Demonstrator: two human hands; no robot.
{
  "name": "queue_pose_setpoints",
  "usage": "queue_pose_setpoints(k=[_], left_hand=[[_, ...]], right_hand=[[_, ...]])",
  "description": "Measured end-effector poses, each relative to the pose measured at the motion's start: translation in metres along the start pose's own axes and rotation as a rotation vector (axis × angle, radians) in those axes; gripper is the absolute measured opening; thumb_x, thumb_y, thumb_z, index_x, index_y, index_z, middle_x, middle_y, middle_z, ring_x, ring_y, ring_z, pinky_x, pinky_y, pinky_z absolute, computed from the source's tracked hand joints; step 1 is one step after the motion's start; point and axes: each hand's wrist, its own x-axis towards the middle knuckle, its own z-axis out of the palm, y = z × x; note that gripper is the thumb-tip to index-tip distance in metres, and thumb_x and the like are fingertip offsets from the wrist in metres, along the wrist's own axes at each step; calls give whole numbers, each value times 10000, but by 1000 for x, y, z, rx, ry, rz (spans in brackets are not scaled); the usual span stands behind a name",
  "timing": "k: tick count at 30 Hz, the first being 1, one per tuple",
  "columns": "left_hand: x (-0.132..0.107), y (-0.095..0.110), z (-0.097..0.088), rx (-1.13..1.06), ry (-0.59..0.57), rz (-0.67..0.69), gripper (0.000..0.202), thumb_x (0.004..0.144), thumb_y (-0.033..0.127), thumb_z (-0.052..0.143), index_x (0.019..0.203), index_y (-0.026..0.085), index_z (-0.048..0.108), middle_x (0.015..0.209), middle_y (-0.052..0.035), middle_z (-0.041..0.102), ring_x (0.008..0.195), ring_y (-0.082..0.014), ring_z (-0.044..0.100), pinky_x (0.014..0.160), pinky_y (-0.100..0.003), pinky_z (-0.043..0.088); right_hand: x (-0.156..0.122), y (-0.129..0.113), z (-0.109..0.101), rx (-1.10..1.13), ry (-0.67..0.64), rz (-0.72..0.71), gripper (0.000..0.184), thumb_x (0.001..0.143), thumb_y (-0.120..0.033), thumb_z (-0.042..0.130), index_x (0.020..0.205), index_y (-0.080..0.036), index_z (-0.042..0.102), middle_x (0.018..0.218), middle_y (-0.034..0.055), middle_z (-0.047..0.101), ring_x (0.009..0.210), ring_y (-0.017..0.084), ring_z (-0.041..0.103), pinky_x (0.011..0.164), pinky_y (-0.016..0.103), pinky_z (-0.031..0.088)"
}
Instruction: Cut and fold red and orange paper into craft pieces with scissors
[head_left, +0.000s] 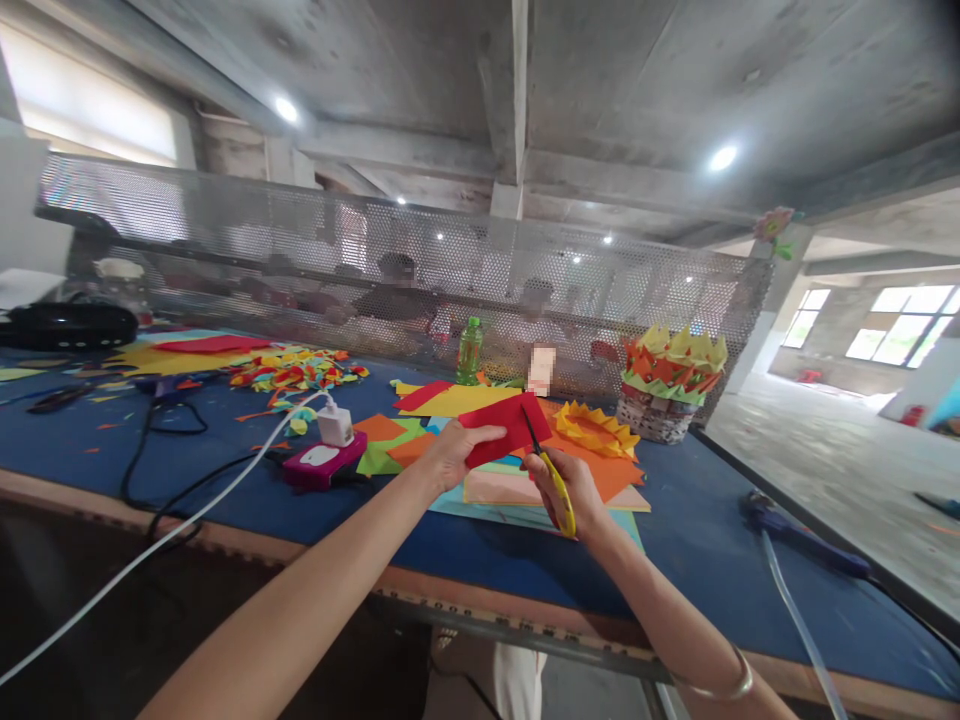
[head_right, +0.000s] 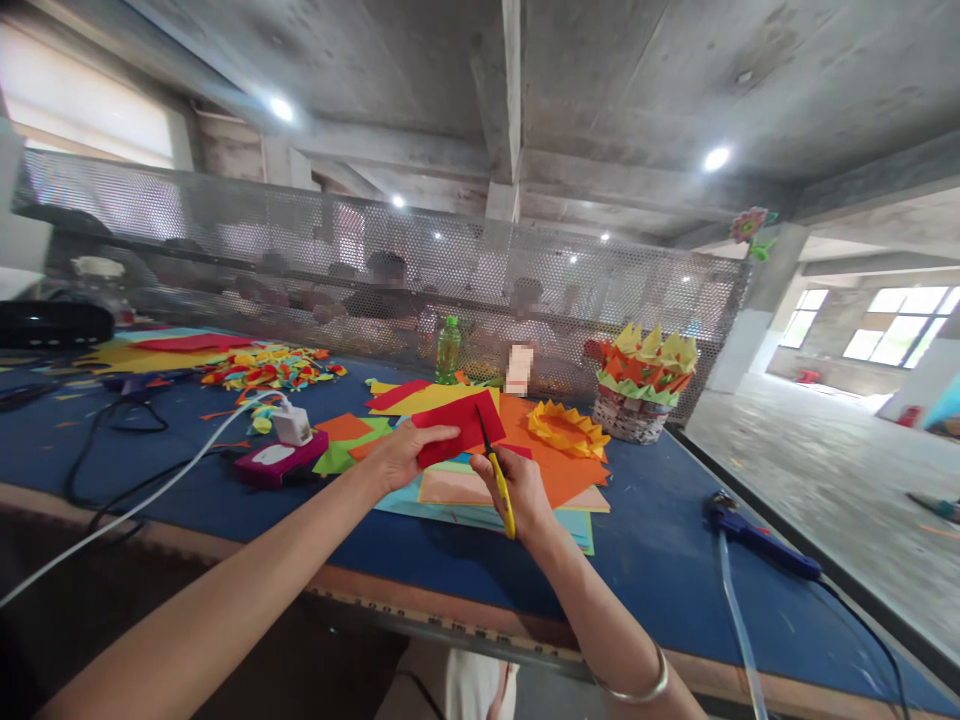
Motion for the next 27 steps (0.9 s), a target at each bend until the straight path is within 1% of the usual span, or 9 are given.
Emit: queue_pose_setpoints(k=[5,9,12,15,21,27], left_hand=[[0,0,0,-4,-8,-14,259,523,172,870,752,158,750,774,-67,771,715,-217,710,743,-324,541],[1,0,-1,-20,-15,-33,277,526,152,863,775,159,743,763,-68,769,759,-242,722,774,-347,547],[3,-1,-1,-32,-15,-49,294,516,136,865,783,143,742,753,-78,767,755,-246,725,769,-347,551],[2,-1,0,-39,-23,-63,288,514,130,866,777,127,747,752,-84,767,721,-229,720,747,-325,551],[-2,-5,2,-45,-69,-86,285,521,114,848,795,119,768,828,-90,777,699,-199,707,731,-301,546],[-3,-4,2,-44,-80,-104,259,534,105,842,783,115,770,826,-93,776,704,-191,703,736,-291,540]], right_hand=[[0,0,0,-32,13,-1,523,834,-709,498,733,-201,569,473,-65,380,376,97,388,379,225,273],[-2,-6,-3,-94,22,-21,461,817,-662,572,721,-212,554,506,-53,425,414,98,400,401,223,268],[-3,-9,-4,-126,22,-32,427,828,-631,579,736,-215,554,526,-44,456,433,104,417,415,222,273],[-4,-11,-4,-139,16,-39,410,842,-616,571,738,-220,542,511,-41,466,434,110,420,424,221,278],[-4,-9,-4,-129,34,-50,461,873,-641,501,668,-231,456,473,-42,432,429,111,391,426,222,257],[-1,-6,-4,-145,70,-74,515,859,-673,487,621,-220,436,538,-24,416,514,118,382,456,231,258]])
